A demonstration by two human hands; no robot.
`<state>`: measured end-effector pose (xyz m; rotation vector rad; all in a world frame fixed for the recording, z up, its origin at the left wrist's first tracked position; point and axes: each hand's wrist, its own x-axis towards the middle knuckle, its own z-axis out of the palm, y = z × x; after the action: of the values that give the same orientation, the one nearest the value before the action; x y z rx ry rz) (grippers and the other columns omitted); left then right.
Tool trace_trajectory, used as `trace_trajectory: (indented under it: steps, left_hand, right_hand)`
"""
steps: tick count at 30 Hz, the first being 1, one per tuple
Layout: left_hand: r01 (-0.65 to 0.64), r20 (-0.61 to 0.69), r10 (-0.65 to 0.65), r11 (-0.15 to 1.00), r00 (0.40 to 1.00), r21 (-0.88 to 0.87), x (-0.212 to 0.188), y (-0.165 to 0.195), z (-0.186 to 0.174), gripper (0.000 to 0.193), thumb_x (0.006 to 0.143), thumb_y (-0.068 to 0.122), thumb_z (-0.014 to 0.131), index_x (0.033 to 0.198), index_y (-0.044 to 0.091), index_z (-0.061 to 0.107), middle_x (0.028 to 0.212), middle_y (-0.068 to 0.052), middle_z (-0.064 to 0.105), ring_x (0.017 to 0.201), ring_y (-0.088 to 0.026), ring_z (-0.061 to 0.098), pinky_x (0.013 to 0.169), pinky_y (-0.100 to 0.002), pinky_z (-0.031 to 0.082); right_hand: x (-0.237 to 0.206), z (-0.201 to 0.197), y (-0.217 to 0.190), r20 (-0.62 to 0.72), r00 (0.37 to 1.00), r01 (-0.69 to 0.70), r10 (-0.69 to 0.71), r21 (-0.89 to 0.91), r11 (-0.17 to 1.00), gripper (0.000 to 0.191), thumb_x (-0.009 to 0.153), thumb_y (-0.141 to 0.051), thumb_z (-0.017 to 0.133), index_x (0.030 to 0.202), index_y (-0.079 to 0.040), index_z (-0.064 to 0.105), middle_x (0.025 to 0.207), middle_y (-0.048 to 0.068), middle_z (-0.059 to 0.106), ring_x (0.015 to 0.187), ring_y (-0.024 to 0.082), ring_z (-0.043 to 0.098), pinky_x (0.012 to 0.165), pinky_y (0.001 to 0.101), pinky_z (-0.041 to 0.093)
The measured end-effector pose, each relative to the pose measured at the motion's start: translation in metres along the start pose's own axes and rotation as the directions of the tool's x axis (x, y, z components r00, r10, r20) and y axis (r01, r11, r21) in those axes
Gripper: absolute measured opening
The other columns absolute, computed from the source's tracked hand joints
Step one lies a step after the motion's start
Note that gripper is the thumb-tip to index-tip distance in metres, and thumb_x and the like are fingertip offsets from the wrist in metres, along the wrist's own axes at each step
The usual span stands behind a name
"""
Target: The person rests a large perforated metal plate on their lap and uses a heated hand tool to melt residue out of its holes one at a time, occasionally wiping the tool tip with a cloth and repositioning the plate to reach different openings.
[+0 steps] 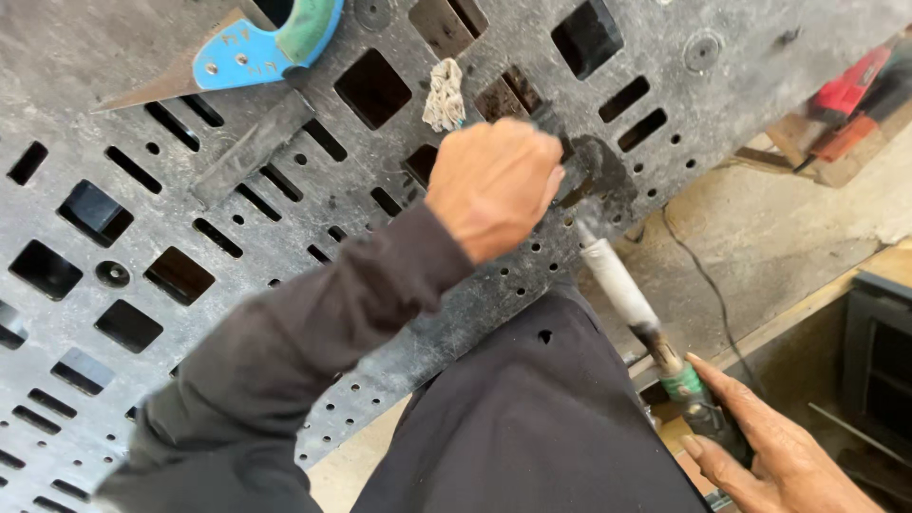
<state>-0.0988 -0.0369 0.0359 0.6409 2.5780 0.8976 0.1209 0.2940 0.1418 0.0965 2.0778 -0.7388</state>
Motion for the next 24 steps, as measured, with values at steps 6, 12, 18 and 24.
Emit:
trace_trajectory:
  steps: [6,12,18,24]
  left_hand:
    - [0.085,0.176,-0.088,0.996,0.98,0.025,0.041,0.002,0.025,0.011,0.082,0.009,0.063,0.082,0.005,0.073,0.088,-0.024,0.072,0.084,-0.039,0.073,0.072,-0.048,0.058]
    - [0.167,0.25,-0.163,0.986,0.954,0.005,0.058,0.0,0.031,0.014,0.079,0.01,0.066,0.088,0.004,0.075,0.095,-0.023,0.073,0.091,-0.041,0.072,0.077,-0.048,0.058]
    - [0.188,0.332,-0.178,0.982,0.926,0.002,0.065,-0.003,0.028,0.017,0.078,0.008,0.067,0.092,0.003,0.074,0.098,-0.022,0.074,0.092,-0.038,0.073,0.078,-0.046,0.059]
    - [0.108,0.263,-0.108,0.994,0.959,0.012,0.062,-0.004,0.029,0.012,0.079,0.007,0.066,0.087,0.004,0.075,0.092,-0.022,0.074,0.087,-0.038,0.074,0.075,-0.046,0.059]
  right_hand:
    - [-0.004,0.007,-0.015,0.107,0.935,-0.326,0.339,-0.118,0.938,0.084,0.086,-0.04,0.077,0.159,-0.02,0.04,0.14,0.007,0.06,0.133,0.019,0.058,0.109,0.0326,0.053]
    - [0.011,-0.004,-0.055,-0.02,0.998,-0.055,0.053,-0.139,0.989,0.082,0.089,-0.04,0.07,0.159,-0.009,0.04,0.137,0.02,0.06,0.125,0.033,0.062,0.098,0.04,0.051]
    - [0.026,-0.018,-0.096,0.085,0.905,-0.369,0.417,-0.333,0.868,0.084,0.091,-0.046,0.068,0.163,-0.022,0.031,0.118,0.005,0.058,0.112,0.021,0.063,0.094,0.0361,0.055]
    - [0.037,-0.027,-0.127,0.095,0.863,-0.423,0.496,-0.4,0.813,0.087,0.093,-0.048,0.065,0.166,-0.023,0.024,0.114,0.002,0.058,0.108,0.018,0.062,0.093,0.0344,0.055]
